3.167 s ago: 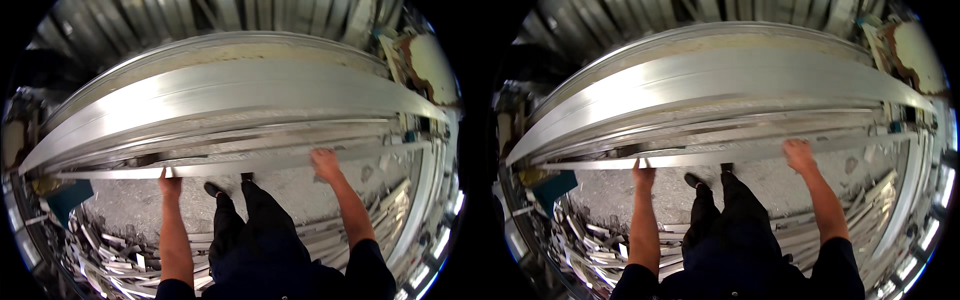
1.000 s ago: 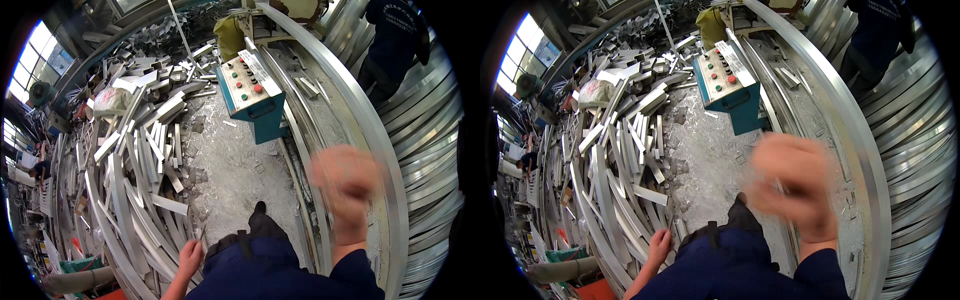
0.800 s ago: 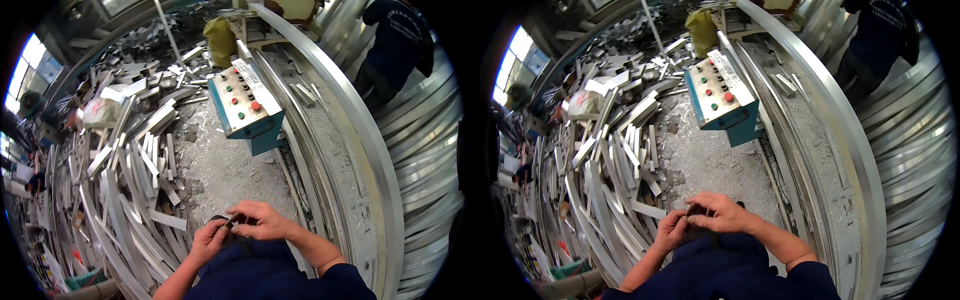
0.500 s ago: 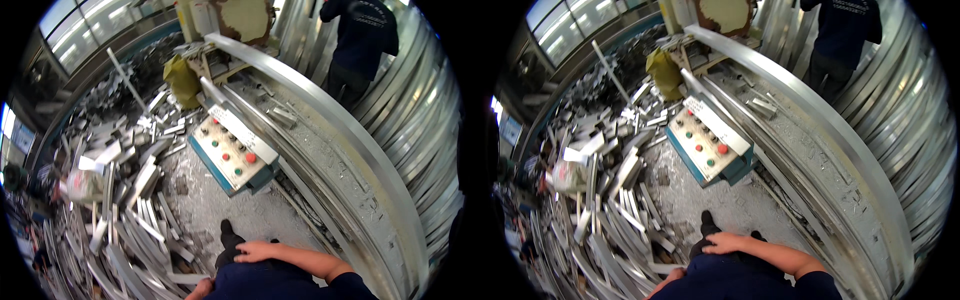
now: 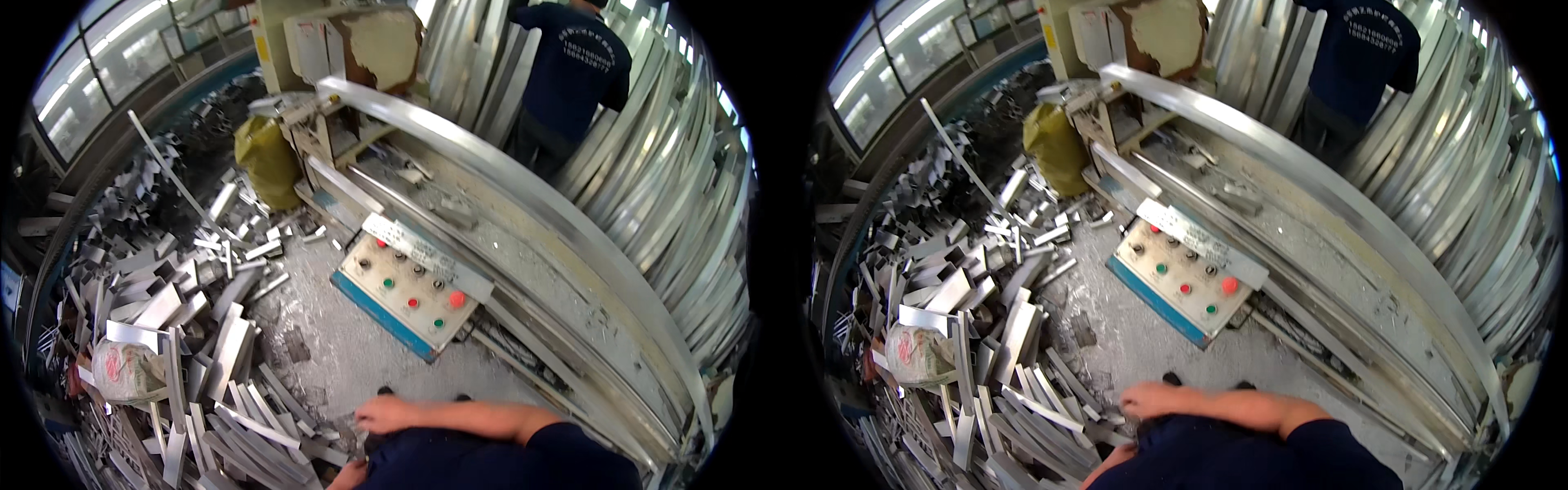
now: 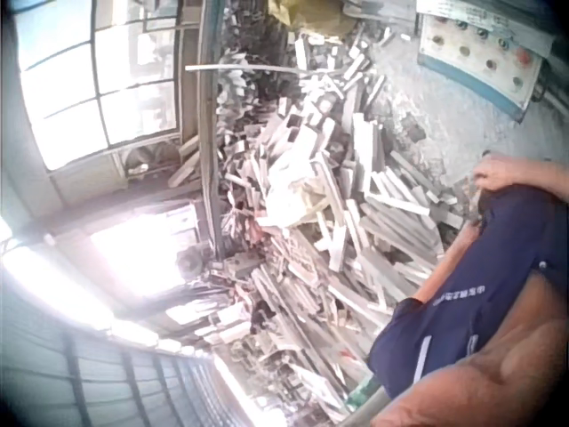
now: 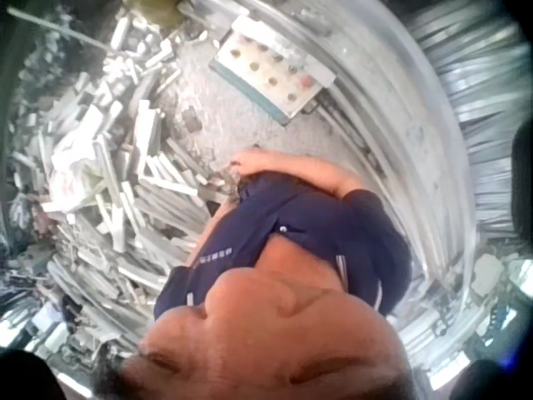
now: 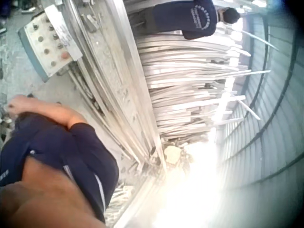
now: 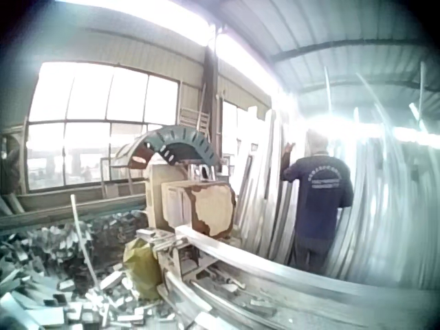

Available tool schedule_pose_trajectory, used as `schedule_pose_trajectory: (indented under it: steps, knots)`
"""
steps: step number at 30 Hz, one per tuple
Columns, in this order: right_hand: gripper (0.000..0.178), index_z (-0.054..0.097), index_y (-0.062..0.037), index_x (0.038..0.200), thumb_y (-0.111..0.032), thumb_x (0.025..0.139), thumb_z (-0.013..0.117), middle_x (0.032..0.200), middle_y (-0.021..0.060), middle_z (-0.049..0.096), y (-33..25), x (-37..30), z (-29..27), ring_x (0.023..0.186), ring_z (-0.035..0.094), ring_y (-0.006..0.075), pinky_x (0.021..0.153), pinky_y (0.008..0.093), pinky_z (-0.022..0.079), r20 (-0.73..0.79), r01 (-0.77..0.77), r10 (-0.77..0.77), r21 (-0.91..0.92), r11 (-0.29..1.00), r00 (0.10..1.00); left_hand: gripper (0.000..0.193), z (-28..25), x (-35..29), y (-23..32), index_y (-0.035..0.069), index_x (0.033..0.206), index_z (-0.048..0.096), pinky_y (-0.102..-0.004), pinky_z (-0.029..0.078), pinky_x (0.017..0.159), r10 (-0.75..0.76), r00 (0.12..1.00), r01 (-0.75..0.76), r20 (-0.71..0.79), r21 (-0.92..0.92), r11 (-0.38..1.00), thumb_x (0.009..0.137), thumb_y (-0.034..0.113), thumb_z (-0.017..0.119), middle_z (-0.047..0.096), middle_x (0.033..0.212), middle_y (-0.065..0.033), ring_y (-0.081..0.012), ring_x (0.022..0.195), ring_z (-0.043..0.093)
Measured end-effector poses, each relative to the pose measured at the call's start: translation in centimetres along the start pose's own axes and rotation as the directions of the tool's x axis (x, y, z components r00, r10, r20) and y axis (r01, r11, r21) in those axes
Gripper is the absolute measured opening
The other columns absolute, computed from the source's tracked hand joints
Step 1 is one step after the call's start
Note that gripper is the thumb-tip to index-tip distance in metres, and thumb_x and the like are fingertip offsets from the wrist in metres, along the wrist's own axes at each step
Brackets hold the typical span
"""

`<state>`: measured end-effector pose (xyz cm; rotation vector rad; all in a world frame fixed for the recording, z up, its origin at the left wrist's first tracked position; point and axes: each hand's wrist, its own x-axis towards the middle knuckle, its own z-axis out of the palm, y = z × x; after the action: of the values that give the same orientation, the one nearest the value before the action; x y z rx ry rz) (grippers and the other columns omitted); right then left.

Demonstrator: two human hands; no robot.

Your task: The person selects long metal profiles from a pile, carries them to a cutting machine, positions each profile, and operates the machine to cut them. The person repeats this process for several profiles, handling them one at a time.

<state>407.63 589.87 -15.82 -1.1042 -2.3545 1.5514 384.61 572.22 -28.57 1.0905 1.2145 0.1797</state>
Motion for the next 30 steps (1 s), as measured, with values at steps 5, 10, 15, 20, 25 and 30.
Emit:
schedule_pose_trajectory:
  steps: [5, 10, 15, 20, 25, 30]
  knots:
    - [0.028, 0.066, -0.0059, 0.097, -0.028, 0.082, 0.058, 0.087, 0.0181, 0.065, 7.3, -1.3, -1.3, 0.088, 0.062, 0.0362, 0.075, 0.0482, 0.050, -0.210, -0.251, 0.205, -0.224, 0.942, 0.956, 0.025, -1.9, 3.5, 3.7, -0.003, 0.091, 0.060, -0.0469, 0.048, 0.076, -0.130, 0.988, 0.145, -0.085, 0.205, 0.968, 0.088, 0.021, 0.054, 0.064, 0.088, -0.0281, -0.0376, 0.089, 0.066]
    - [0.025, 0.066, -0.0064, 0.092, -0.029, 0.083, 0.059, 0.088, 0.0166, 0.067, 8.1, 2.1, -10.1, 0.083, 0.065, 0.0356, 0.072, 0.0468, 0.052, -0.592, -0.381, 0.282, -0.046, 0.924, 0.755, 0.020, -3.8, 6.9, -0.8, -0.002, 0.088, 0.061, -0.0524, 0.048, 0.080, -0.049, 0.974, 0.157, -0.220, 0.508, 0.847, 0.084, 0.015, 0.050, 0.063, 0.094, -0.0287, -0.0453, 0.095, 0.060]
    - [0.028, 0.068, -0.0045, 0.087, -0.031, 0.083, 0.063, 0.079, 0.0188, 0.067, 10.9, 6.7, -16.4, 0.076, 0.065, 0.0375, 0.069, 0.0460, 0.052, -0.733, -0.355, 0.340, 0.143, 0.924, 0.589, 0.021, -6.5, 7.2, 4.5, -0.002, 0.088, 0.062, -0.0503, 0.048, 0.078, -0.206, 0.944, 0.303, -0.259, 0.424, 0.853, 0.082, 0.015, 0.052, 0.064, 0.095, -0.0270, -0.0421, 0.093, 0.060]
    - [0.036, 0.069, -0.0005, 0.082, -0.036, 0.082, 0.063, 0.075, 0.0233, 0.066, 13.6, 13.7, -19.8, 0.075, 0.064, 0.0395, 0.069, 0.0478, 0.051, -0.784, -0.285, 0.333, 0.207, 0.936, 0.525, 0.043, -16.4, 7.5, 3.0, -0.005, 0.107, 0.066, -0.0369, 0.050, 0.078, -0.279, 0.958, 0.254, 0.060, 0.272, 0.928, 0.079, 0.027, 0.065, 0.070, 0.094, -0.0177, -0.0217, 0.086, 0.063]
    - [0.050, 0.066, 0.0045, 0.072, -0.043, 0.083, 0.059, 0.072, 0.0270, 0.063, 14.5, 16.7, -20.8, 0.070, 0.063, 0.0432, 0.067, 0.0519, 0.050, -0.707, -0.393, 0.444, 0.250, 0.885, 0.550, 0.039, -24.3, 9.7, 16.3, 0.002, 0.108, 0.067, -0.0415, 0.053, 0.081, -0.369, 0.929, 0.293, -0.006, 0.620, 0.728, 0.079, 0.027, 0.065, 0.070, 0.096, -0.0187, -0.0278, 0.090, 0.068]
    - [0.047, 0.069, -0.0030, 0.066, -0.042, 0.088, 0.057, 0.052, 0.0090, 0.062, 15.4, 17.2, -20.0, 0.048, 0.062, 0.0235, 0.054, 0.0375, 0.050, -0.720, -0.368, 0.503, 0.355, 0.859, 0.478, 0.035, -28.7, 20.3, 27.7, 0.007, 0.104, 0.066, -0.0487, 0.052, 0.077, -0.040, 0.990, 0.137, -0.132, 0.932, 0.335, 0.081, 0.033, 0.064, 0.068, 0.092, -0.0200, -0.0373, 0.088, 0.066]
